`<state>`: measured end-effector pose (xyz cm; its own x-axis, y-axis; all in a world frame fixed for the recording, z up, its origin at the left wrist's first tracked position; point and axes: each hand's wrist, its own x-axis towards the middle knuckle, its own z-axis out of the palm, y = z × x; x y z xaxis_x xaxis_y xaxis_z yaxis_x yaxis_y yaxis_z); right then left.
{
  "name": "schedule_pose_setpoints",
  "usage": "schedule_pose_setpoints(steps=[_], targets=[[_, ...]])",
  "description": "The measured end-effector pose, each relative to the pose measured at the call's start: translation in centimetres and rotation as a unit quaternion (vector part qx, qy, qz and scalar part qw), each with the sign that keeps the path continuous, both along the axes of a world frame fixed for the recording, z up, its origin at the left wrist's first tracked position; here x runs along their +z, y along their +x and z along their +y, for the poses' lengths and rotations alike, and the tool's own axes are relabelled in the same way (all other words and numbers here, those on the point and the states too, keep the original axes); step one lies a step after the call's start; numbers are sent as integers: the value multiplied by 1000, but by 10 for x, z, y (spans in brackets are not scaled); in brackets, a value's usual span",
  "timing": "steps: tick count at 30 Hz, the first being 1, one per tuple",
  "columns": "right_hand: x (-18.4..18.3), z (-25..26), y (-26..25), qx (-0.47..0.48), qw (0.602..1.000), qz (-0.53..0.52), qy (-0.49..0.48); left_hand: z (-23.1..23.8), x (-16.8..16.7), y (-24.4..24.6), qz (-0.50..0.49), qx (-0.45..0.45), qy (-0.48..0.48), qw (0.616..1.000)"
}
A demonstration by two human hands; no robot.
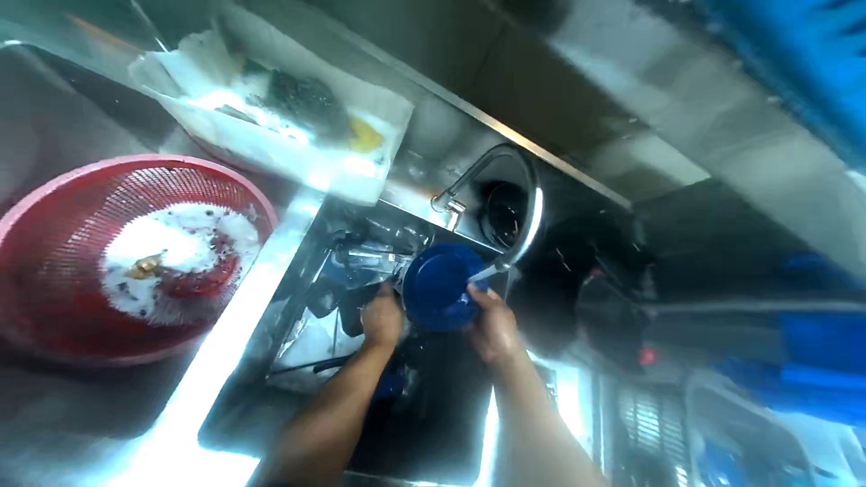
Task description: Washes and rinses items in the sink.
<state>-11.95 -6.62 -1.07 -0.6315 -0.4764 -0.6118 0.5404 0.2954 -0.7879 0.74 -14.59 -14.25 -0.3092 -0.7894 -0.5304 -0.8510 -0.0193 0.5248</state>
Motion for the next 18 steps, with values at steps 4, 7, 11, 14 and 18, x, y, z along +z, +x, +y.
schedule_pose_setpoints(steps=[4, 7, 11, 14, 18], targets=[[48, 31, 6, 211, 948, 225, 81, 6, 34, -7, 79, 76, -19, 994], [81, 66, 3, 283, 889, 342, 116, 14, 52, -18, 170, 154, -6, 973], [117, 129, 2, 225, 880, 415, 60, 23, 57, -24, 268, 250, 59, 929], [131, 200, -10, 17, 917, 389, -88, 39, 53, -27, 329, 280, 107, 896], [152, 309, -39, -382, 844, 361, -112, 52, 46, -32, 400, 283, 116, 864]])
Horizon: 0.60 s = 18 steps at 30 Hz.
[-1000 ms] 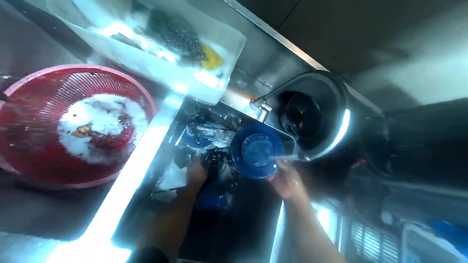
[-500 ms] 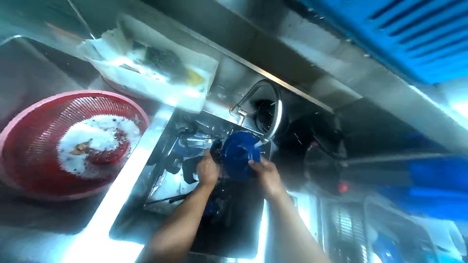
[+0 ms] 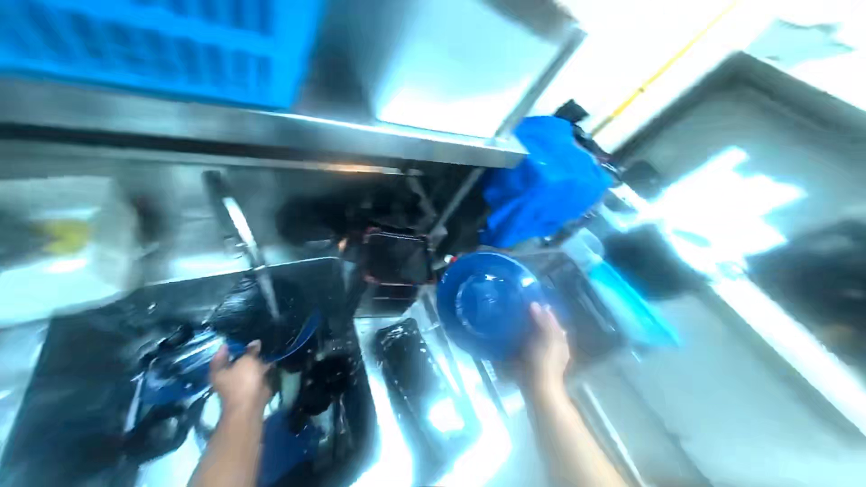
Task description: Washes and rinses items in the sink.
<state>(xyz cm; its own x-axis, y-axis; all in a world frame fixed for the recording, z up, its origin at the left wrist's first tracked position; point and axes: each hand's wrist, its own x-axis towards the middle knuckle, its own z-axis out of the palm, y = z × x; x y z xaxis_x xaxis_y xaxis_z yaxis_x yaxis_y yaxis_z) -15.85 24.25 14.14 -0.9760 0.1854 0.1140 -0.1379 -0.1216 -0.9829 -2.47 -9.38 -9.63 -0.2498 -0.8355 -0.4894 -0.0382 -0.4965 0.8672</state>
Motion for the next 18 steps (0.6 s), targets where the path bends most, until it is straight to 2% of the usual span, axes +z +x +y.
schedule_pose_setpoints(steps=[2, 3, 5, 7, 8, 10, 11, 13, 14, 15, 17, 18], targets=[[-9, 57, -34, -146, 986, -43, -63, 0, 3, 1, -15, 3, -22, 1000], [-19, 84, -53, -186, 974, -75, -108, 0, 6, 3, -22, -8, -30, 999], [-43, 134, -89, -207, 944, -143, -212, 1, 8, 4, -37, -24, -51, 998], [-59, 163, -106, -188, 926, -214, -246, 9, 23, 1, -51, -36, -62, 996], [-58, 158, -103, -166, 931, -236, -221, 13, 33, 1, -54, -37, -66, 996], [-39, 113, -79, -117, 963, -222, -99, 14, 45, 2, -51, -28, -69, 996], [-30, 84, -59, -79, 980, -179, -24, 12, 44, 4, -52, -29, -69, 996], [-26, 30, -13, 79, 989, -46, 119, 7, 39, 10, -59, -46, -65, 995], [-30, 1, 8, 181, 966, 19, 182, 3, 40, 13, -57, -58, -64, 995], [-35, -33, 26, 286, 920, 67, 261, 0, 43, 14, -53, -71, -63, 994], [-58, -106, 46, 452, 756, 144, 450, -7, 43, 18, -36, -90, -64, 993], [-74, -142, 51, 493, 669, 172, 528, -11, 41, 21, -26, -103, -67, 992]])
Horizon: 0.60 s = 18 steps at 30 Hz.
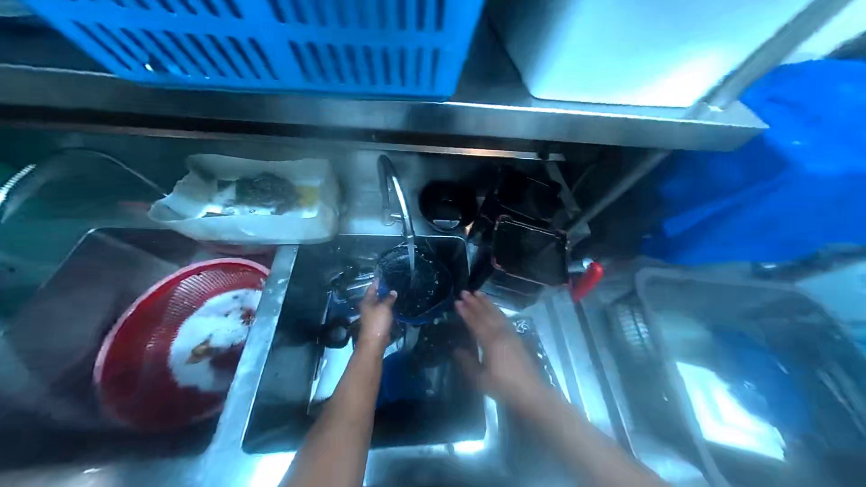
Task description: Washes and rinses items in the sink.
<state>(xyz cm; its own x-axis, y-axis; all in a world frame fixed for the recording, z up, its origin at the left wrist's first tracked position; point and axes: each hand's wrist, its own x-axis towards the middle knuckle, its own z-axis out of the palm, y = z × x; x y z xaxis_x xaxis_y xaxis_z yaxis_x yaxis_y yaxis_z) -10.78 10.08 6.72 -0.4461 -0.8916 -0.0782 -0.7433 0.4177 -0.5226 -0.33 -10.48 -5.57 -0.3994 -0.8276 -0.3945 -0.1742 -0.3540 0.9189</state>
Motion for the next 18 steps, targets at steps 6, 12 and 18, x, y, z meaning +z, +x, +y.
schedule_pose_setpoints(steps=[6, 12, 18], targets=[[-77, -120, -12, 158, 961, 71, 214, -43, -10, 23, 3, 1, -30, 1000], [-81, -168, -24, -80, 965, -224, 107, -81, -76, 45, -50, 97, 18, 994], [-90, -197, -24, -423, 714, -554, -62, -55, -91, 41, 0, 141, 163, 977]])
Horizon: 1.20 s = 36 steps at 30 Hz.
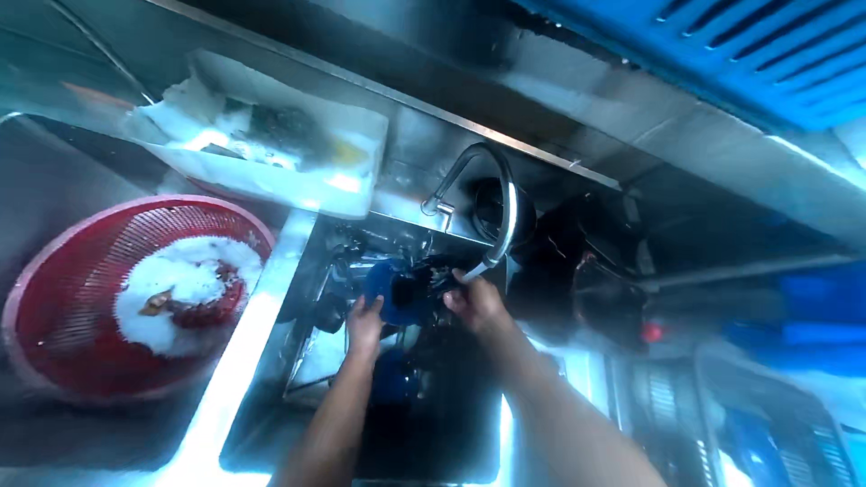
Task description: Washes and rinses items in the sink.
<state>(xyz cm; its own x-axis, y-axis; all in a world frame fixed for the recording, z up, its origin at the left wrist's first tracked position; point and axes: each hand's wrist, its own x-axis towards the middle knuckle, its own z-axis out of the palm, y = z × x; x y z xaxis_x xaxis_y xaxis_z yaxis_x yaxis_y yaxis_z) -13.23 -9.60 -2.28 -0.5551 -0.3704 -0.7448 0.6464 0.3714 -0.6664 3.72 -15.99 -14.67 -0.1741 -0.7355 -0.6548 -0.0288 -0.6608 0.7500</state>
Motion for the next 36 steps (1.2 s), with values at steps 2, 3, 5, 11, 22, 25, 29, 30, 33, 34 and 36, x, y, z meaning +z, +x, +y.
schedule_pose_setpoints(steps=[2, 3, 5, 11, 22, 25, 29, 30, 33, 34, 36], targets=[[-1, 3, 3, -36, 999, -26, -29, 6, 8, -5, 56, 27, 55, 997], [0, 7, 4, -47, 997, -32, -45, 9, 9, -7, 84, 44, 75, 993], [4, 18, 6, -75, 993, -44, -82, 13, 11, -12, 136, 76, 103, 982], [17, 50, -3, -101, 984, -49, -140, 28, 23, -38, 192, 95, 139, 967], [119, 211, 12, 110, 899, 405, -127, 44, 48, -88, 67, -114, 36, 991], [147, 312, -11, -59, 875, 468, -107, 52, 60, -92, 60, -103, -12, 993], [150, 450, -67, -373, 817, 440, -12, 80, 75, -89, -11, -133, -61, 989], [141, 484, -87, -443, 793, 418, -17, 87, 76, -87, -14, -126, -68, 990], [115, 567, -140, -578, 751, 314, -59, 111, 86, -82, 2, -92, -55, 994], [108, 583, -152, -600, 748, 270, -85, 119, 92, -80, -4, -91, -51, 995], [104, 591, -166, -606, 758, 211, -119, 130, 107, -74, -15, -83, -41, 996]])
